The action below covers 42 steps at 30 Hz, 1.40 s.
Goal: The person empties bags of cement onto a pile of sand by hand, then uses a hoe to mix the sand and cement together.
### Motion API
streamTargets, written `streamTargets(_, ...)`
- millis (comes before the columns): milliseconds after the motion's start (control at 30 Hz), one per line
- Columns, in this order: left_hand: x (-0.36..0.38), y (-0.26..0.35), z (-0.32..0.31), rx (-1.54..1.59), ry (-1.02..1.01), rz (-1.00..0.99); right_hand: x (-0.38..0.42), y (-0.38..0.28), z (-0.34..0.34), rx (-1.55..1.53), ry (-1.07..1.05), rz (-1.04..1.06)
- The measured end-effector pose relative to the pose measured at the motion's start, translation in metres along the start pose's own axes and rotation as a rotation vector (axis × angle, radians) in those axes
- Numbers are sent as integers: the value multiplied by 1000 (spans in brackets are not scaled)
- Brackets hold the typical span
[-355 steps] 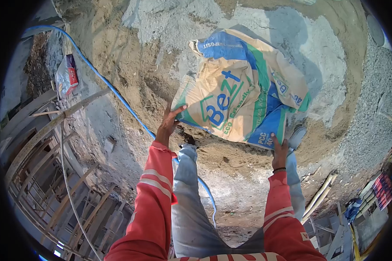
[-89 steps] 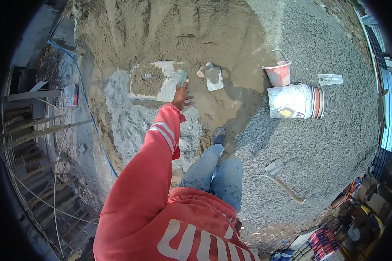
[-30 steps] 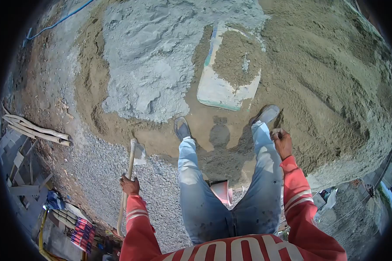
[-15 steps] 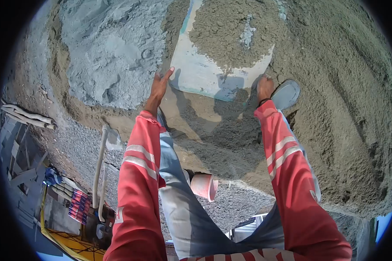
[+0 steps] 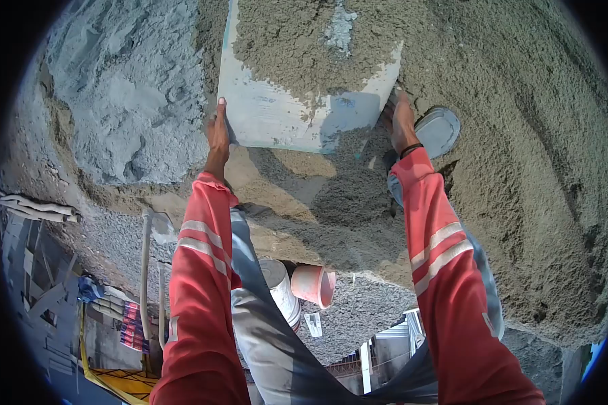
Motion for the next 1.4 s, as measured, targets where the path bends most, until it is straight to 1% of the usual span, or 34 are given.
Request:
streamTargets(33,1,-3,1,10,27,16,4,-1,-8,-56,-75,-2)
streamTargets(67,1,-2,2,-17,45,12,12,-2,-14,-57,-79,-3)
streamTargets(133,-1,-4,3,-9,20,13,27,-13,-21,-12,38,163)
streamTargets(167,-3,-6,3,-1,-10,14,17,-8,-21,-14,39,163)
streamTargets(233,-8,-17,7,-7,6,20,-11,8,-22,-194,-24,215)
streamTargets(267,-6,-10,6,-21,-20,21,14,1,-28,-219,44,157)
streamTargets(300,-4,-4,3,-32,-46,21,13,7,-37,-223,44,159)
streamTargets(367,-2,0,0,-14,-77,-15,6,8,-41,-409,86,311)
streamTargets(400,-1,-5,1,23,-46,-3,15,3,-47,-400,102,371)
streamTargets(433,-2,-8,5,58,-17,7,21,1,-54,-400,104,374)
streamTargets(467,-7,-8,5,148,-70,-19,30,2,-53,-394,177,343)
streamTargets(500,-10,-10,10,146,-74,-20,39,2,-54,-391,245,314)
streamTargets(533,-13,-7,10,176,-111,-49,47,0,-61,-468,186,352)
streamTargets(600,-13,-6,14,181,-165,-72,69,0,-70,-464,214,346)
streamTargets(633,-16,-5,20,171,-232,-103,78,3,-72,-454,234,340)
streamTargets(667,-19,-3,23,163,-299,-134,76,10,-74,-471,202,325)
streamTargets(700,-18,2,25,146,-310,-140,73,17,-72,-489,212,319)
streamTargets(767,-8,6,27,21,-301,-112,64,27,-69,-479,177,315)
streamTargets(800,0,13,25,29,-261,-164,55,34,-64,-470,154,318)
streamTargets(833,4,15,20,32,-269,-165,48,42,-57,-469,161,322)
streamTargets(900,-5,9,24,10,-231,-114,40,40,-58,-489,37,355)
streamTargets(933,-8,5,23,32,-271,-88,35,45,-59,-452,-47,279)
streamTargets(967,-8,8,24,40,-270,-92,31,47,-55,-449,-48,287)
streamTargets(1033,-3,2,20,-3,-357,-20,27,59,-66,-522,-323,184)
streamTargets(1067,-4,4,19,3,-354,-30,28,54,-65,-520,-329,195)
streamTargets(1167,6,0,20,3,-245,-110,36,65,-68,-464,-365,166)
streamTargets(1233,12,3,17,13,-202,-156,34,65,-68,-516,-298,286)
streamTargets(1267,17,10,15,47,-176,-205,35,61,-71,-516,-310,304)
streamTargets(1300,24,15,16,75,-150,-249,40,65,-69,-499,-258,279)
streamTargets(1333,30,18,23,-29,-102,-273,49,74,-68,-483,-208,246)
streamTargets(1367,30,9,27,-33,-89,-278,60,78,-71,-487,-222,246)
streamTargets(1400,27,4,32,-100,-6,-322,71,81,-70,-442,-175,220)
Point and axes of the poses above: each hand's wrist, its own x-axis away from the middle knuckle, its own z-axis out of the back of the hand, y = z × x, the point moved 7 cm from there along -x, towards the middle knuckle, and after that the axes turned 3 degrees about -z, right-handed, at the moved point
